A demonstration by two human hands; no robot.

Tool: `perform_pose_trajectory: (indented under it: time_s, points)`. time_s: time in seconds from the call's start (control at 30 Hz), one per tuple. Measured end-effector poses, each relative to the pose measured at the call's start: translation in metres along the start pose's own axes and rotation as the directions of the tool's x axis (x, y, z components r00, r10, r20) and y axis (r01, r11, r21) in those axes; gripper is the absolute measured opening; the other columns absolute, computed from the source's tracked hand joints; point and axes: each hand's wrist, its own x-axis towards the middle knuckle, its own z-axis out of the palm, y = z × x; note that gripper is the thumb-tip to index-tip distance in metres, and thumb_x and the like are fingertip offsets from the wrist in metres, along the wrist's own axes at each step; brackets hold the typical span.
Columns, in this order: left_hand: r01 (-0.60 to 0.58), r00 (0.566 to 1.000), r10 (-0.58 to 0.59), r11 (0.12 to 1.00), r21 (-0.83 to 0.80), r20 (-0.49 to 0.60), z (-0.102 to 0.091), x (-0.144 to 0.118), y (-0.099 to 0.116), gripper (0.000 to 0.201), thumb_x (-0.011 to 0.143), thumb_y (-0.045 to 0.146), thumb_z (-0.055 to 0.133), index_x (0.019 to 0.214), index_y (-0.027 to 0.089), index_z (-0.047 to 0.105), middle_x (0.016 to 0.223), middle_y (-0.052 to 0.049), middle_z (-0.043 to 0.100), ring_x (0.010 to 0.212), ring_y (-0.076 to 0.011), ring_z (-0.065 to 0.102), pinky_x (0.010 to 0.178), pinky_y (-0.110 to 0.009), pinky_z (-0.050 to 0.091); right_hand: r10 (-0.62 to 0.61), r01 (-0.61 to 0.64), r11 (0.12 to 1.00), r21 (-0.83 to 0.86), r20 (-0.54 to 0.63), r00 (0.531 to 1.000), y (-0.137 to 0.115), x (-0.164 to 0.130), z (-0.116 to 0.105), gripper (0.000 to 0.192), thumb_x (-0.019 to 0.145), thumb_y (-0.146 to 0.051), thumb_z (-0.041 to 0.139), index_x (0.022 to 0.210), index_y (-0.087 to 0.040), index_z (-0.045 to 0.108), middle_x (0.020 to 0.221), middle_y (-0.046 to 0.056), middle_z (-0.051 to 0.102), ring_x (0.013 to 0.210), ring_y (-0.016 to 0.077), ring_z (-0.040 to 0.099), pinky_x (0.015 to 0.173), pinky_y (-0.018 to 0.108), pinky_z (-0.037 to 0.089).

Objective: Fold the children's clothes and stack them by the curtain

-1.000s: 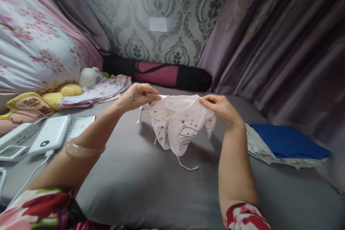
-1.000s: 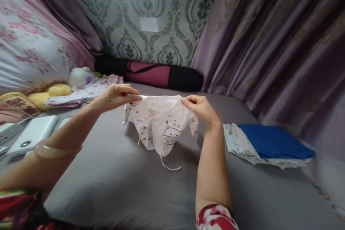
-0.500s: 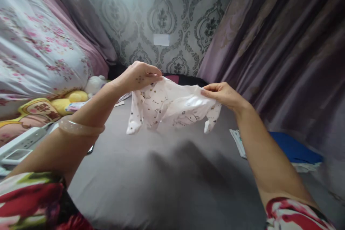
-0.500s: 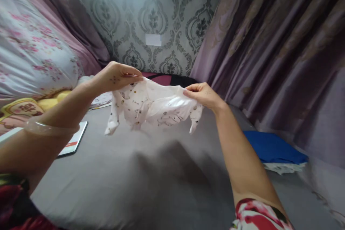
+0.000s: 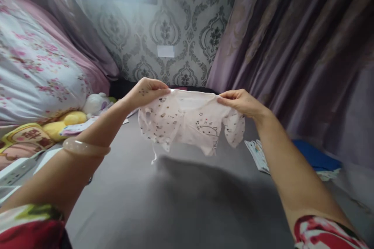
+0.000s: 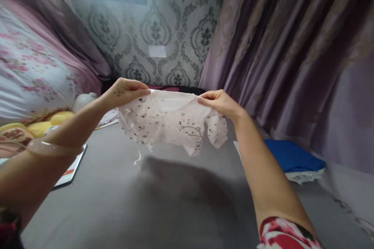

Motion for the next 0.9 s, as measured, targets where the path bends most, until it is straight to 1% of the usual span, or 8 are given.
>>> perform_pose_trajectory:
  time_s: [0.17, 0.27, 0.4, 0.47, 0.57, 0.7, 0.83, 0.9]
  points:
    - [0.04, 0.999, -0.043, 0.995, -0.097, -0.029, 0.001, 0.002, 0.009, 0.024, 0.076, 0.041, 0.069, 0.081, 0.018, 0.075, 0.067, -0.002, 0.068, 0.056, -0.0104, 0.057, 0.05, -0.021, 0.044, -0.081, 0.079, 0.997, -0.025, -0.067, 0.994, -0.001, -0.003, -0.003, 0.039, 0.061, -0.053, 0.083, 0.078, -0.019, 0.072, 0.069, 0.0, 0.067, 0.06, 0.0106, 0.058, 0.051, 0.022, 0.046]
    - [0.081, 0.996, -0.089, 0.972, -0.22, -0.028, -0.004, 0.002, 0.015, 0.026, 0.079, 0.044, 0.065, 0.086, 0.021, 0.075, 0.064, -0.002, 0.066, 0.05, -0.0113, 0.057, 0.046, -0.022, 0.044, -0.066, 0.071, 0.995, 0.074, -0.067, 0.996, -0.005, -0.01, -0.007, 0.042, 0.065, -0.057, 0.079, 0.084, -0.02, 0.072, 0.073, 0.001, 0.069, 0.061, 0.0119, 0.059, 0.053, 0.024, 0.047]
    - [0.171, 0.977, -0.145, 0.97, -0.17, 0.159, 0.0, 0.004, 0.006, 0.025, 0.072, 0.044, 0.073, 0.076, 0.019, 0.074, 0.06, -0.002, 0.065, 0.048, -0.0113, 0.056, 0.042, -0.021, 0.041, -0.013, 0.013, 1.0, -0.004, 0.052, 0.999, -0.002, -0.011, -0.006, 0.041, 0.06, -0.054, 0.082, 0.079, -0.019, 0.074, 0.071, 0.0, 0.069, 0.06, 0.0115, 0.058, 0.054, 0.024, 0.046]
    - [0.214, 0.965, -0.185, 0.965, -0.153, 0.187, 0.006, 0.004, 0.0, 0.025, 0.07, 0.044, 0.074, 0.076, 0.019, 0.074, 0.064, -0.003, 0.067, 0.05, -0.0111, 0.056, 0.043, -0.02, 0.041, -0.012, 0.014, 1.0, -0.022, 0.069, 0.998, 0.003, -0.008, -0.005, 0.04, 0.062, -0.053, 0.082, 0.08, -0.019, 0.074, 0.072, 0.0, 0.068, 0.06, 0.0106, 0.057, 0.056, 0.024, 0.045]
    - [0.249, 0.964, -0.223, 0.947, -0.204, 0.144, 0.013, 0.003, -0.006, 0.027, 0.073, 0.045, 0.073, 0.08, 0.02, 0.074, 0.068, -0.003, 0.069, 0.052, -0.0114, 0.057, 0.046, -0.022, 0.043, -0.029, 0.028, 0.999, 0.019, 0.011, 1.0, 0.012, -0.002, -0.002, 0.042, 0.063, -0.056, 0.079, 0.083, -0.019, 0.074, 0.073, 0.0, 0.068, 0.06, 0.0108, 0.057, 0.057, 0.025, 0.045]
    - [0.254, 0.963, -0.228, 0.947, -0.198, 0.145, 0.012, 0.006, -0.012, 0.027, 0.073, 0.046, 0.073, 0.081, 0.02, 0.073, 0.068, -0.002, 0.067, 0.052, -0.0103, 0.055, 0.045, -0.021, 0.041, -0.071, 0.076, 0.997, 0.031, -0.129, 0.989, 0.025, 0.01, 0.002, 0.048, 0.06, -0.06, 0.079, 0.082, -0.018, 0.071, 0.074, 0.002, 0.068, 0.065, 0.0129, 0.057, 0.061, 0.027, 0.047]
    - [0.231, 0.964, -0.199, 0.956, -0.18, 0.179, 0.012, 0.01, -0.026, 0.028, 0.073, 0.047, 0.072, 0.079, 0.019, 0.07, 0.068, -0.002, 0.065, 0.053, -0.0097, 0.054, 0.047, -0.021, 0.04, -0.143, 0.145, 0.989, -0.013, -0.259, 0.955, 0.033, 0.023, 0.01, 0.05, 0.064, -0.065, 0.074, 0.081, -0.018, 0.068, 0.074, 0.001, 0.066, 0.066, 0.013, 0.055, 0.061, 0.028, 0.046]
    - [0.214, 0.968, -0.18, 0.956, -0.2, 0.175, 0.014, 0.009, -0.032, 0.028, 0.074, 0.046, 0.071, 0.081, 0.019, 0.069, 0.07, -0.002, 0.065, 0.056, -0.0099, 0.054, 0.051, -0.022, 0.041, -0.213, 0.201, 0.977, -0.07, -0.323, 0.922, 0.03, 0.027, 0.015, 0.049, 0.069, -0.066, 0.069, 0.081, -0.018, 0.066, 0.075, 0.001, 0.065, 0.068, 0.0135, 0.055, 0.063, 0.029, 0.046]
